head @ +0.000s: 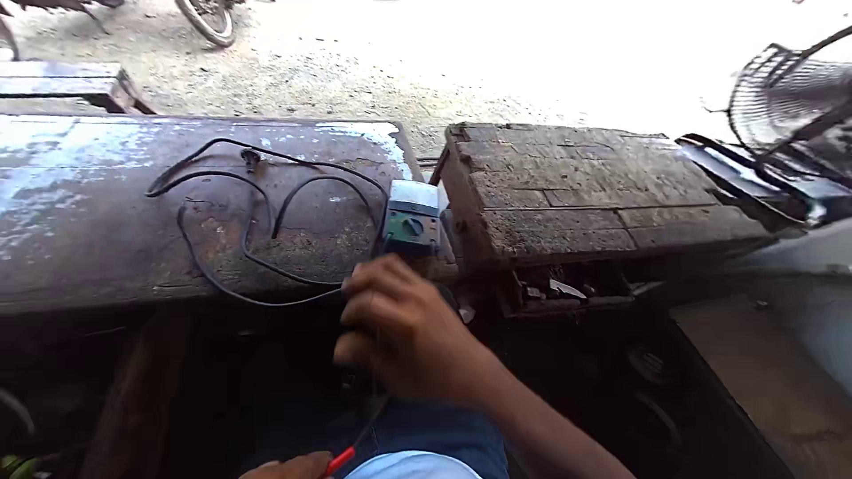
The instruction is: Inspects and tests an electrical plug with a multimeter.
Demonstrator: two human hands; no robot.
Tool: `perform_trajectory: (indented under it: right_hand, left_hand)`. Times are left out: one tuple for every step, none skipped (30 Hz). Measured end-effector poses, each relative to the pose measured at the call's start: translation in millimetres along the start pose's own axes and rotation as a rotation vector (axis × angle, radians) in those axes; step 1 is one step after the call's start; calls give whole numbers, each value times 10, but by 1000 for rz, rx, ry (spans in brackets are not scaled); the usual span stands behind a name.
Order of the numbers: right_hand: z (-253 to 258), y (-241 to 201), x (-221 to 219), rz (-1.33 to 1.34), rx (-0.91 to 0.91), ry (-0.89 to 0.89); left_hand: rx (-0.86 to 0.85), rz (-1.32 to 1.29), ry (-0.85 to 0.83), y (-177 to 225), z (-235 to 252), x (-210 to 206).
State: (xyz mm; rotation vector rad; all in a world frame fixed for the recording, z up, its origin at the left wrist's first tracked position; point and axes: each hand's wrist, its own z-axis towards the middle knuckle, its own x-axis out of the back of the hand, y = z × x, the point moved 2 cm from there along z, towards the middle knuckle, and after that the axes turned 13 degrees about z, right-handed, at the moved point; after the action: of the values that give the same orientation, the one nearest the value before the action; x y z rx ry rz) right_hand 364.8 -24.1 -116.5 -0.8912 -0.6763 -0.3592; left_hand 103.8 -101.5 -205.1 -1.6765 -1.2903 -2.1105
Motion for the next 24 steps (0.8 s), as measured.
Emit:
perform_trajectory:
  right_hand:
    - [-108, -219, -214, 134, 16, -141]
    - [-215, -366, -404, 226, 0, -270]
    - [-301, -439, -565, 296, -30, -363]
    - [-366, -452, -683, 369, -56, -407]
    - [-410, -427, -755, 451, -83, -417]
    - [-438, -384, -777, 522, -107, -417]
    - [-460, -322, -761, 580, -115, -403]
    - [-480, -249, -720, 635, -115, -390]
    - [-497, -172, -674, 683, -106, -375]
    - [-507, -98, -631, 717, -94, -362]
    - [-517, -33, -600, 728, -90, -355]
    - [-529, 13, -584, 724, -99, -356]
    - [-544, 44, -585, 718, -113, -359]
    - [-558, 64, -598, 717, -129, -359]
    - [-571, 82, -618, 723, -149, -350]
    - [-586, 106, -642, 743, -174, -337]
    - [-601, 138, -666, 789, -207, -320]
    - [-608, 171, -694, 864, -248, -297]
    - [-604, 199, -722, 963, -292, -273]
    - [-587, 212, -743, 1072, -332, -256]
    - [-559, 218, -759, 1174, -361, -248]
    - [-529, 219, -777, 1262, -380, -247]
    - [-502, 221, -802, 1332, -392, -246]
    - [-487, 224, -834, 1412, -424, -230]
  left_hand:
    - [-38, 21, 6, 82, 47, 96]
    - [-66, 53, 39, 157, 94, 211]
    - [-86, 114, 92, 202, 131, 333]
    - [-96, 190, 145, 207, 151, 445]
    - [-99, 248, 181, 175, 152, 555]
    - [-102, 276, 198, 111, 136, 672]
    - [-109, 276, 196, 25, 109, 781]
    - [-125, 262, 196, -74, 78, 872]
    - [-140, 235, 200, -171, 45, 949]
    - [-148, 209, 202, -258, 21, 1013]
    - [-147, 191, 202, -327, 10, 1059]
    - [-140, 176, 202, -380, 11, 1084]
    - [-130, 159, 206, -423, 27, 1092]
    - [-119, 141, 211, -465, 56, 1094]
    - [-109, 117, 218, -513, 93, 1094]
    - [-102, 97, 226, -560, 132, 1091]
    - [-105, 79, 231, -584, 176, 1086]
    - [-127, 63, 226, -563, 232, 1078]
    - [-177, 42, 210, -487, 307, 1054]
    - [-247, 18, 180, -355, 400, 997]
    - [-331, -8, 143, -187, 507, 895]
    - [-418, -25, 111, -15, 617, 758]
    - [-499, -11, 89, 128, 718, 611]
    - [-565, 41, 91, 229, 803, 483]
